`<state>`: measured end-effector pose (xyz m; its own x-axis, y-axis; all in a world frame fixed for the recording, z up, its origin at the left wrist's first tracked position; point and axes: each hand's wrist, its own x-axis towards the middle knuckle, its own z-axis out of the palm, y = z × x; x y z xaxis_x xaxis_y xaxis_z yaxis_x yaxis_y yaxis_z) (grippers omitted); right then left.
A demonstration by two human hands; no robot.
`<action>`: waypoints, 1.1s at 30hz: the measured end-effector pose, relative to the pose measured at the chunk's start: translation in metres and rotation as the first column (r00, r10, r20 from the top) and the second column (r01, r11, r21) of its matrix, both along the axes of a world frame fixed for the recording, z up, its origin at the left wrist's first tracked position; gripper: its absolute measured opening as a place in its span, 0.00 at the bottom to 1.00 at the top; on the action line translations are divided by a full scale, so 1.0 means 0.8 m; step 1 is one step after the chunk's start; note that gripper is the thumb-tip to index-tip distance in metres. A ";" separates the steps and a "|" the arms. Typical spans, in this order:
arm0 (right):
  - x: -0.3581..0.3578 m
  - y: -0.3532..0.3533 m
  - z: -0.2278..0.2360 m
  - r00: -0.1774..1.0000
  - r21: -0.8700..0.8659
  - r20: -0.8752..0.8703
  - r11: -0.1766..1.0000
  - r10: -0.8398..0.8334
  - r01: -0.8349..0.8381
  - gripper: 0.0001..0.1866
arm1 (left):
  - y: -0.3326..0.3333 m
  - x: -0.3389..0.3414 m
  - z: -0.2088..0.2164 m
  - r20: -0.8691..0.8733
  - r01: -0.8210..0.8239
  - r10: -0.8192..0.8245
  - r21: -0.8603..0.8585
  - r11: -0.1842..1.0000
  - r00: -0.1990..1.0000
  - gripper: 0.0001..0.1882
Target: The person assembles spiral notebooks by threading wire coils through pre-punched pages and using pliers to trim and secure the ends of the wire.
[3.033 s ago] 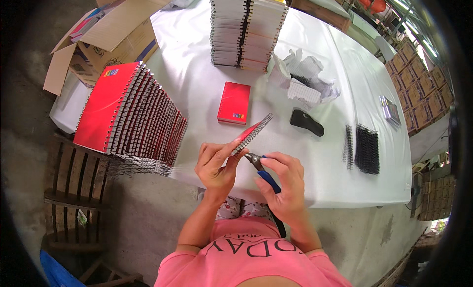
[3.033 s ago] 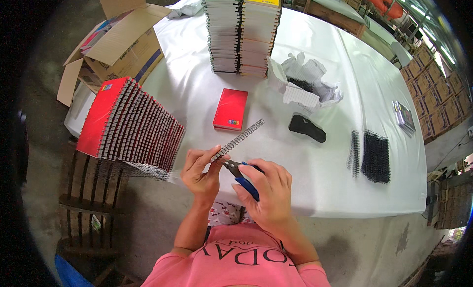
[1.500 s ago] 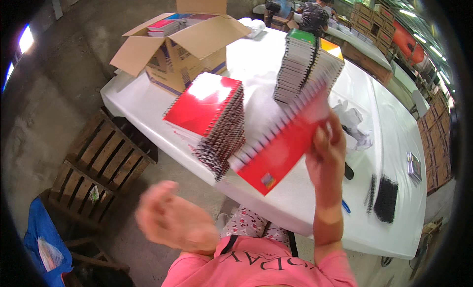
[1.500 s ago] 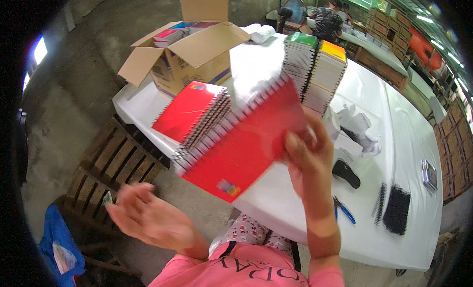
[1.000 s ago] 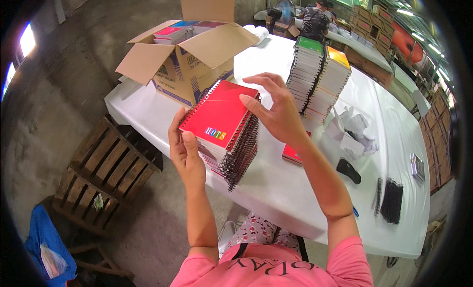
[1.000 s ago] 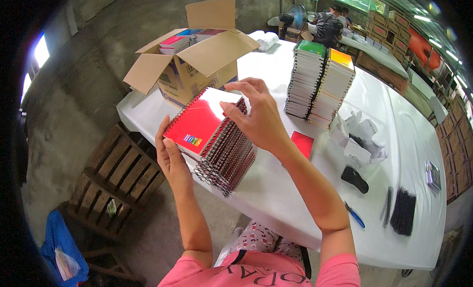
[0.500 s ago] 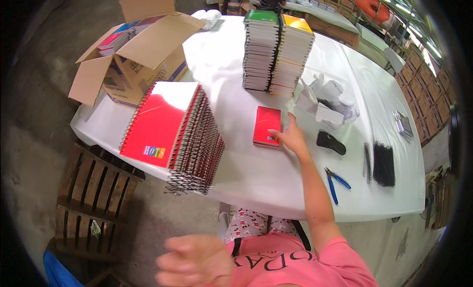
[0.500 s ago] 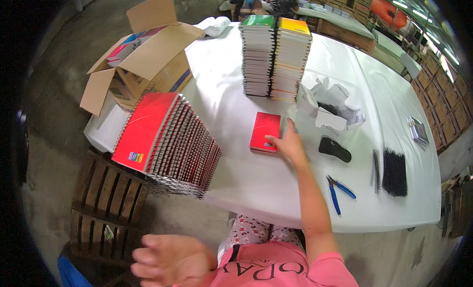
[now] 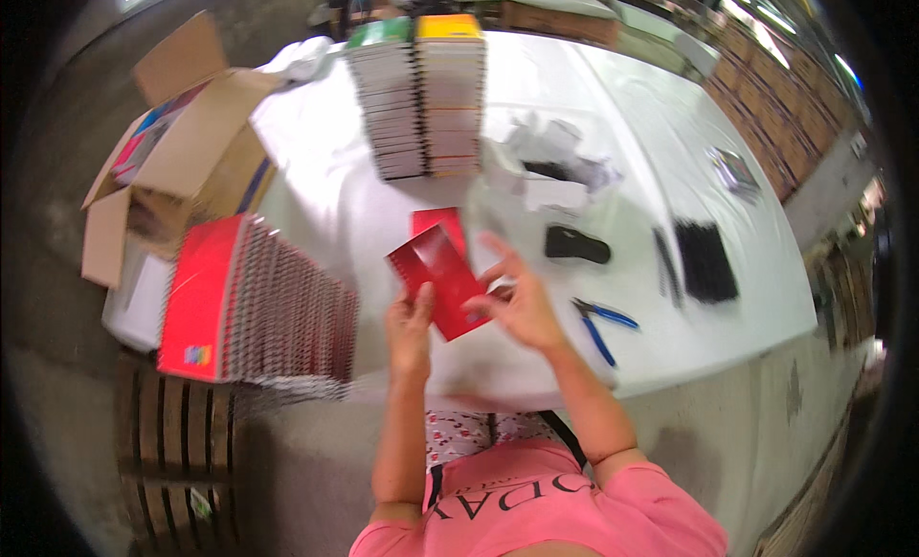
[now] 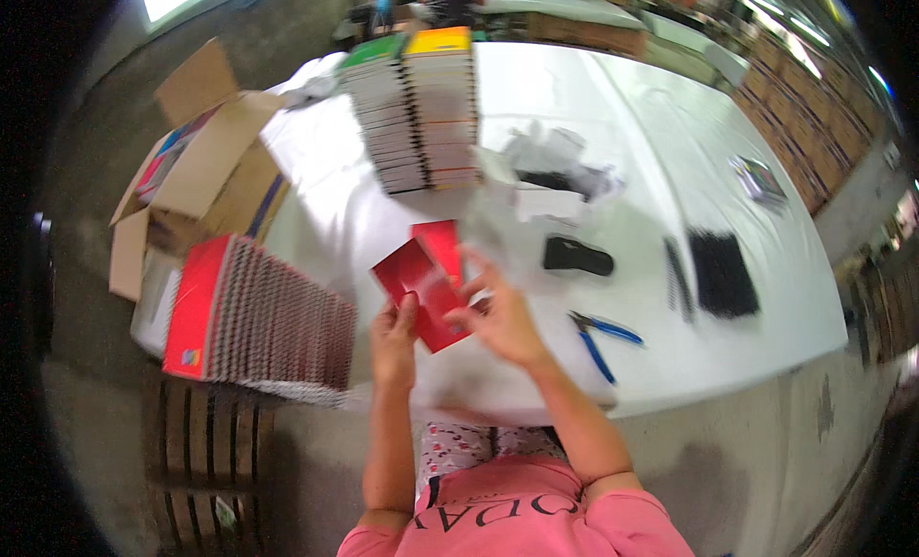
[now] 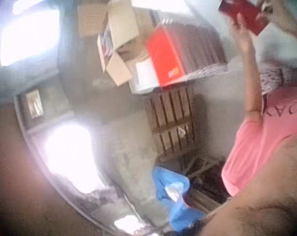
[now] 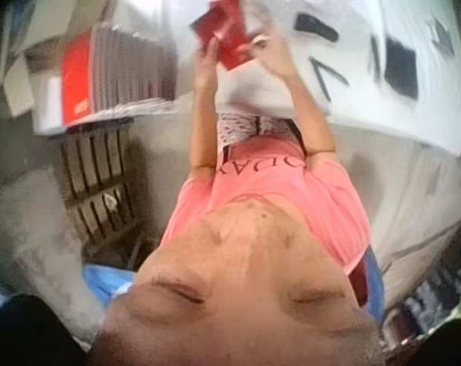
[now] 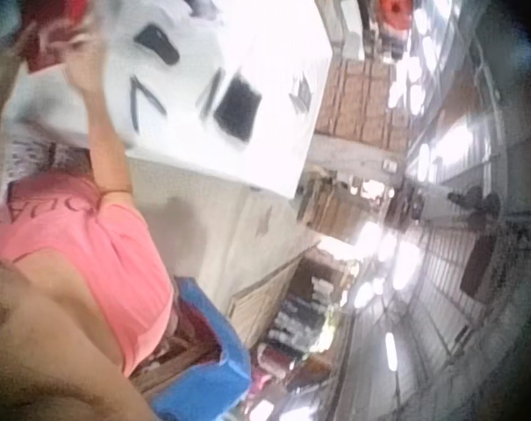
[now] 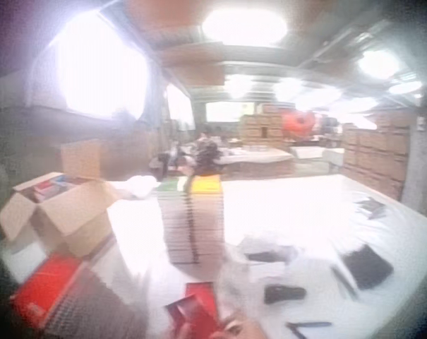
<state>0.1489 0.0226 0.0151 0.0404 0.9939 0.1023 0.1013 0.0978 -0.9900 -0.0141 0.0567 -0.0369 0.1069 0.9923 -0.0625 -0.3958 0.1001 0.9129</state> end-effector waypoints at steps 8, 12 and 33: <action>0.266 -0.048 -0.048 0.062 0.472 0.763 0.620 -0.643 0.627 0.24 | -0.051 0.017 0.096 -0.913 0.567 0.382 0.393 0.724 0.145 0.07; 0.331 -0.046 -0.070 -0.044 0.341 0.891 0.603 -0.452 0.722 0.24 | -0.056 0.032 0.059 -0.908 0.597 0.419 0.325 0.734 -0.021 0.11; 0.281 -0.047 -0.002 0.612 -0.039 0.773 0.950 -0.167 0.309 0.23 | -0.052 0.055 -0.001 -0.641 0.228 0.736 0.767 0.600 0.219 0.22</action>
